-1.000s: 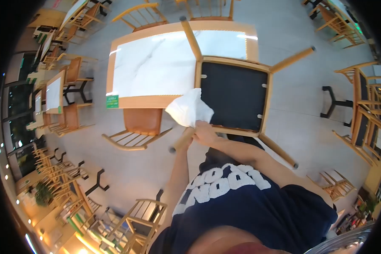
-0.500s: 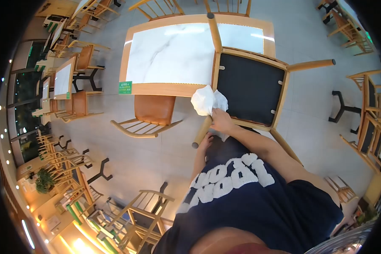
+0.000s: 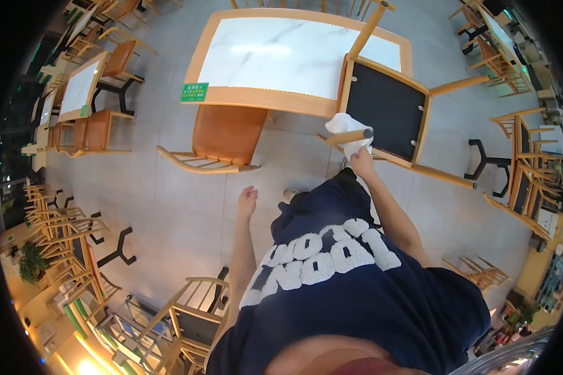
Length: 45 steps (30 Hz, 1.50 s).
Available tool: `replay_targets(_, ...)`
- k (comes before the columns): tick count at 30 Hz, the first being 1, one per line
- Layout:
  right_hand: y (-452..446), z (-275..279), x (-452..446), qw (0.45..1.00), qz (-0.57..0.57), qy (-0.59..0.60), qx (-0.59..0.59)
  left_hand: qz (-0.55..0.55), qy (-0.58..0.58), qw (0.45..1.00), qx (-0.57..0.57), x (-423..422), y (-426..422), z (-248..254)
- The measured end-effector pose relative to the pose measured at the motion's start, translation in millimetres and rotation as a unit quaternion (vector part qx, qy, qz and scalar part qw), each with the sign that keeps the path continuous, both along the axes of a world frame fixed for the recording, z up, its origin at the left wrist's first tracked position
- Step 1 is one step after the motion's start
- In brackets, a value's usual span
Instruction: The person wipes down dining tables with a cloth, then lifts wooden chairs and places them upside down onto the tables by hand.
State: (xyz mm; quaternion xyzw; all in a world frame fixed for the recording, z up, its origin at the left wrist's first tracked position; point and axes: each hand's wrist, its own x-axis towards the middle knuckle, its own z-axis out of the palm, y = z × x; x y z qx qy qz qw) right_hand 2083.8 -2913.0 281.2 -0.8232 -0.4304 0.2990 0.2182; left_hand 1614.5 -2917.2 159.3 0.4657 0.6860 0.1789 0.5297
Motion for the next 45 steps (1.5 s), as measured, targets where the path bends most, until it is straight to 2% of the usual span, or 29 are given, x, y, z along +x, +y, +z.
replay_targets(1, -4, -3, -1, 1.0, 0.002, 0.004, -0.007, 0.022, -0.001, 1.0, 0.005, -14, -5, 10)
replay_targets(4, -15, -7, -26, 0.96, -0.104, 0.245, 0.086, 0.074, -0.026, 0.995, 0.067, -38, -20, 42)
replay_targets(5, -13, 5, -40, 0.942, -0.111, 0.308, 0.069, 0.081, -0.056, 0.992, 0.077, -39, -24, 57)
replay_targets(8, -2, 46, -88, 0.914, -0.045, 0.401, -0.024, 0.092, -0.125, 0.981, 0.116, -23, -31, 117)
replay_targets(10, 10, 63, -125, 0.911, 0.03, 0.407, -0.067, 0.084, -0.146, 0.975, 0.145, -2, -33, 154)
replay_targets(12, 20, 83, -165, 0.901, 0.112, 0.402, -0.12, 0.016, -0.068, 0.97, 0.233, 14, -33, 186)
replay_targets(14, 30, 103, -203, 0.866, 0.183, 0.435, -0.164, -0.053, 0.027, 0.929, 0.365, 25, -30, 227)
replay_targets(17, 46, 99, -244, 0.799, 0.24, 0.512, -0.204, -0.046, 0.016, 0.913, 0.405, 27, -28, 240)
replay_targets(18, 50, 99, -258, 0.773, 0.248, 0.543, -0.215, -0.035, 0.014, 0.934, 0.354, 22, -27, 236)
replay_targets(20, 64, 102, -274, 0.767, 0.288, 0.525, -0.231, -0.016, 0.006, 0.968, 0.249, 8, -25, 224)
replay_targets(21, 73, 105, -282, 0.769, 0.301, 0.513, -0.236, 0.017, 0.003, 0.965, 0.262, 1, -22, 233)
replay_targets(22, 82, 104, -288, 0.771, 0.313, 0.501, -0.24, 0.026, 0.01, 0.961, 0.274, -8, -20, 222)
replay_targets(24, 102, 93, -293, 0.816, 0.284, 0.449, -0.228, 0.037, 0.027, 0.953, 0.298, -30, -16, 188)
replay_targets(26, 126, 87, -300, 0.852, 0.257, 0.409, -0.202, 0.042, 0.018, 0.97, 0.237, -60, -6, 178)
replay_targets(28, 150, 68, -304, 0.895, 0.261, 0.334, -0.138, 0.045, 0.029, 0.983, 0.176, -95, 8, 182)
replay_targets(30, 178, 37, -303, 0.903, 0.277, 0.311, -0.106, 0.053, 0.056, 0.99, 0.116, -129, 26, 191)
replay_targets(33, 209, 23, -328, 0.914, 0.277, 0.288, -0.069, 0.101, 0.099, 0.985, 0.099, -168, 65, 203)
replay_targets(34, 219, 24, -337, 0.919, 0.271, 0.282, -0.059, 0.096, 0.122, 0.978, 0.14, -179, 82, 201)
replay_targets(36, 229, 43, -355, 0.93, 0.319, 0.172, -0.062, 0.076, 0.157, 0.963, 0.208, -196, 110, 195)
replay_targets(37, 231, 57, -363, 0.932, 0.337, 0.111, -0.067, 0.077, 0.148, 0.968, 0.189, -201, 126, 193)
replay_targets(39, 227, 60, -374, 0.93, 0.365, 0.037, -0.009, 0.011, 0.152, 0.957, 0.247, -214, 161, 168)
replay_targets(40, 224, 70, -380, 0.934, 0.356, 0.039, -0.016, -0.026, 0.15, 0.948, 0.279, -217, 183, 157)
replay_targets(41, 220, 73, -384, 0.94, 0.336, 0.051, -0.023, -0.07, 0.177, 0.949, 0.253, -215, 200, 158)
replay_targets(42, 215, 74, -387, 0.948, 0.31, 0.063, -0.035, -0.119, 0.162, 0.941, 0.274, -214, 218, 148)
replay_targets(44, 192, 71, -390, 0.968, 0.24, 0.067, -0.039, -0.222, 0.131, 0.915, 0.31, -221, 244, 101)
replay_targets(45, 176, 72, -395, 0.982, 0.176, 0.052, -0.034, -0.329, 0.146, 0.899, 0.248, -229, 258, 58)
